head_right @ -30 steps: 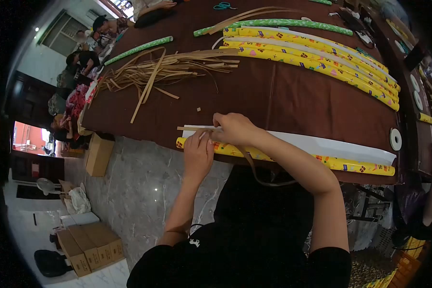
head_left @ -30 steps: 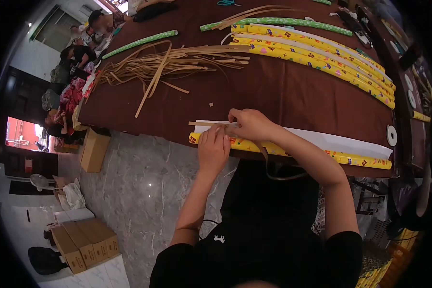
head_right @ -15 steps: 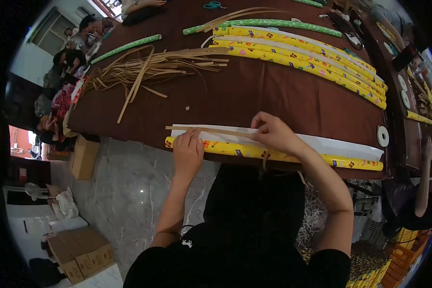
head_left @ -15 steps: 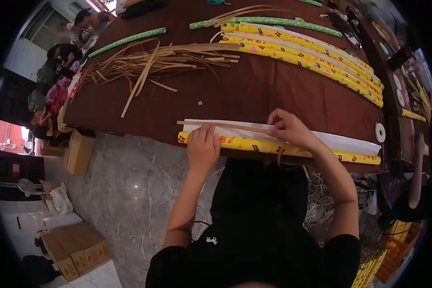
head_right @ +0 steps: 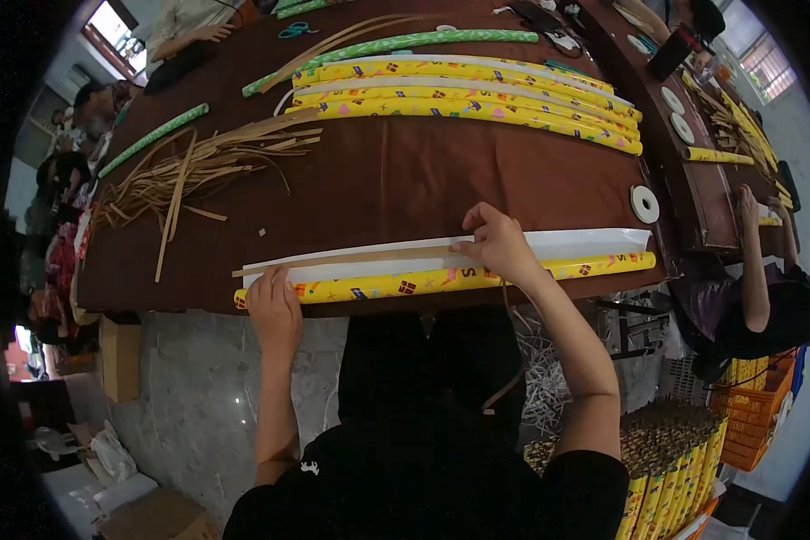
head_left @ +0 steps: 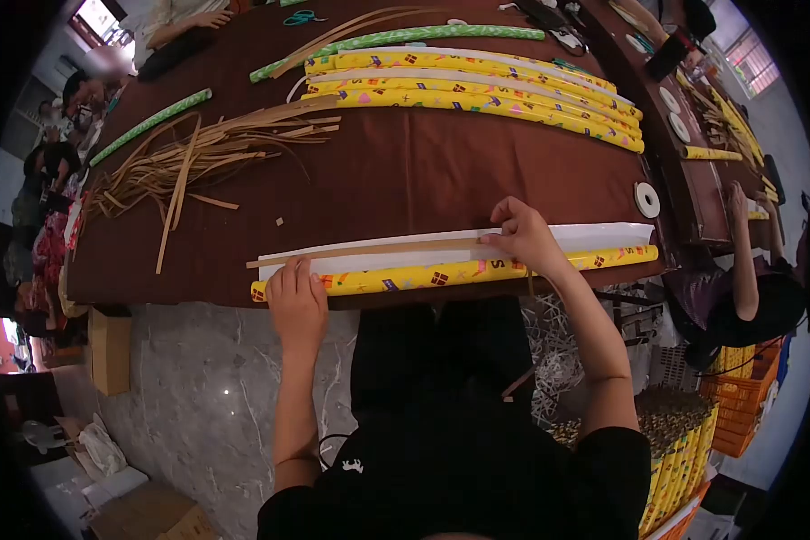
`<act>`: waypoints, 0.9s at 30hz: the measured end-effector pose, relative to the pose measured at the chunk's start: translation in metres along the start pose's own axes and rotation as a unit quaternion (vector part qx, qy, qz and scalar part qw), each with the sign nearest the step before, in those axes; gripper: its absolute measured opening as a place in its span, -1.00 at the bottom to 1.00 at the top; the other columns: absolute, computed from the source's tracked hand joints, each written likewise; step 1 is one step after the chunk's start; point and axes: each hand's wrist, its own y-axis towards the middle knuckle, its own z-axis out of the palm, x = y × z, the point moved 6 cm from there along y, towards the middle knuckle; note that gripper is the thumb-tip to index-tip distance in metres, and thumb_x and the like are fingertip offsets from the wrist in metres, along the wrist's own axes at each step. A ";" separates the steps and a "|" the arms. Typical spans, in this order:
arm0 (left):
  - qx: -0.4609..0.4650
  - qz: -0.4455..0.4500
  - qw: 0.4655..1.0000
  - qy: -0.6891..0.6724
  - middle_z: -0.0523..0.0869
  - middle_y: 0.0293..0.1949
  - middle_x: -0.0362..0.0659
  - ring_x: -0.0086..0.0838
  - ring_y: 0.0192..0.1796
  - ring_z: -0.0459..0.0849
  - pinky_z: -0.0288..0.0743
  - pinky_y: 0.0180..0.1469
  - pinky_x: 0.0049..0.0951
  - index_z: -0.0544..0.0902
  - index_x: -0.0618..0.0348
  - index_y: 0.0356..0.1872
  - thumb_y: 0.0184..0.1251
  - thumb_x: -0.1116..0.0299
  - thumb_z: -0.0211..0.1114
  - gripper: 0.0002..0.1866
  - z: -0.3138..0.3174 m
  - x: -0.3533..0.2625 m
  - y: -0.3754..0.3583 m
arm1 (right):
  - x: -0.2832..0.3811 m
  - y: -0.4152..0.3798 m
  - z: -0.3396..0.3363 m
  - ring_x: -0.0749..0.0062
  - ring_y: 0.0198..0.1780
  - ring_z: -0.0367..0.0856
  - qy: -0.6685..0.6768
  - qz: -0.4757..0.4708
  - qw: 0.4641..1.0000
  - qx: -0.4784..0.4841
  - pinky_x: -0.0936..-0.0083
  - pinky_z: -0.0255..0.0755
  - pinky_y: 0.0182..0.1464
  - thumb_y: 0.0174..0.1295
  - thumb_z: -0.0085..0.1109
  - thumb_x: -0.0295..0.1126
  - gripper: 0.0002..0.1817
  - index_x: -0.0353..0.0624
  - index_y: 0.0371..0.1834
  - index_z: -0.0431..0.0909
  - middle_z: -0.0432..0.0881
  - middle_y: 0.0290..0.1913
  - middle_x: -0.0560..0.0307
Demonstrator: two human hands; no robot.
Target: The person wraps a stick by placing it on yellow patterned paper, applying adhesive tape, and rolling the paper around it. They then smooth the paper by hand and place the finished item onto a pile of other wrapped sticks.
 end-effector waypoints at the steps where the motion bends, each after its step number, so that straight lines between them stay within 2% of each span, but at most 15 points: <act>1: 0.000 0.003 1.000 -0.002 0.59 0.11 -0.01 -0.11 0.12 0.50 0.30 0.24 -0.12 0.58 0.27 0.11 0.51 0.40 0.00 -0.70 0.001 0.000 0.000 | -0.001 0.001 0.000 0.65 -0.61 0.35 0.000 0.001 1.000 -0.003 0.56 0.25 -0.49 0.02 0.49 -0.46 -0.64 -0.23 -0.23 0.44 0.44 -0.69 0.21; 3: -0.004 -0.003 1.000 0.000 0.59 0.09 -0.04 -0.13 0.11 0.51 0.32 0.26 -0.10 0.59 0.24 0.06 0.44 0.37 0.09 -0.72 0.001 0.001 0.001 | -0.002 0.003 0.000 0.50 -0.60 0.45 -0.043 -0.009 0.999 -0.016 0.50 0.35 -0.31 -0.01 0.51 -0.39 -0.61 -0.21 -0.23 0.45 0.51 -0.68 0.20; 4: -0.003 -0.001 1.000 0.000 0.59 0.09 -0.04 -0.13 0.11 0.51 0.32 0.26 -0.10 0.59 0.24 0.06 0.44 0.37 0.09 -0.72 0.001 0.001 0.000 | -0.003 0.003 0.001 0.50 -0.60 0.45 -0.041 -0.008 0.999 -0.018 0.50 0.35 -0.31 -0.01 0.51 -0.39 -0.61 -0.21 -0.23 0.45 0.51 -0.68 0.20; 6: 0.001 -0.004 1.000 -0.001 0.59 0.09 -0.04 -0.13 0.12 0.51 0.31 0.26 -0.09 0.59 0.23 0.06 0.45 0.36 0.08 -0.72 0.002 0.002 0.000 | -0.001 0.003 0.000 0.37 -0.54 0.54 -0.085 -0.021 0.995 -0.039 0.41 0.34 -0.10 -0.04 0.52 -0.31 -0.58 -0.17 -0.22 0.46 0.55 -0.66 0.21; 9: 0.011 -0.009 1.000 0.004 0.59 0.09 -0.03 -0.12 0.12 0.51 0.31 0.26 -0.10 0.59 0.24 0.06 0.45 0.35 0.08 -0.72 0.002 0.002 0.001 | 0.000 0.003 0.001 0.35 -0.49 0.58 -0.100 -0.013 0.994 -0.043 0.39 0.29 -0.02 -0.06 0.52 -0.28 -0.57 -0.14 -0.22 0.47 0.57 -0.65 0.21; 19: 0.026 -0.016 0.999 -0.031 0.59 0.06 -0.04 -0.10 0.10 0.49 0.31 0.24 -0.06 0.64 0.21 -0.04 0.40 0.31 0.14 -0.75 -0.005 -0.008 0.008 | -0.003 0.006 0.004 0.32 -0.46 0.61 -0.112 -0.002 0.993 -0.039 0.36 0.32 -0.07 -0.07 0.51 -0.28 -0.58 -0.14 -0.22 0.47 0.58 -0.65 0.22; 21: 0.019 -0.023 1.000 0.005 0.58 0.06 -0.03 -0.09 0.12 0.49 0.33 0.22 -0.04 0.66 0.20 -0.05 0.36 0.28 0.19 -0.73 -0.005 -0.013 0.009 | -0.001 0.005 0.003 0.58 -0.63 0.42 -0.100 -0.046 0.992 -0.066 0.51 0.32 -0.46 -0.04 0.49 -0.44 -0.62 -0.23 -0.26 0.44 0.46 -0.71 0.17; 25: -0.012 0.035 0.999 0.024 0.60 0.04 -0.02 -0.09 0.12 0.49 0.36 0.20 -0.05 0.66 0.21 -0.06 0.31 0.26 0.23 -0.71 -0.006 -0.045 0.011 | -0.001 0.006 0.003 0.58 -0.63 0.40 -0.111 -0.042 0.991 -0.070 0.51 0.32 -0.46 -0.04 0.49 -0.45 -0.62 -0.24 -0.25 0.45 0.46 -0.71 0.18; 27: -0.003 0.069 0.997 -0.033 0.62 0.00 -0.01 -0.08 0.09 0.52 0.37 0.19 -0.05 0.66 0.23 -0.07 0.27 0.24 0.26 -0.68 0.001 -0.070 0.015 | -0.002 0.006 0.003 0.56 -0.63 0.41 -0.108 -0.028 0.992 -0.064 0.50 0.33 -0.46 -0.04 0.50 -0.44 -0.61 -0.23 -0.25 0.45 0.47 -0.70 0.19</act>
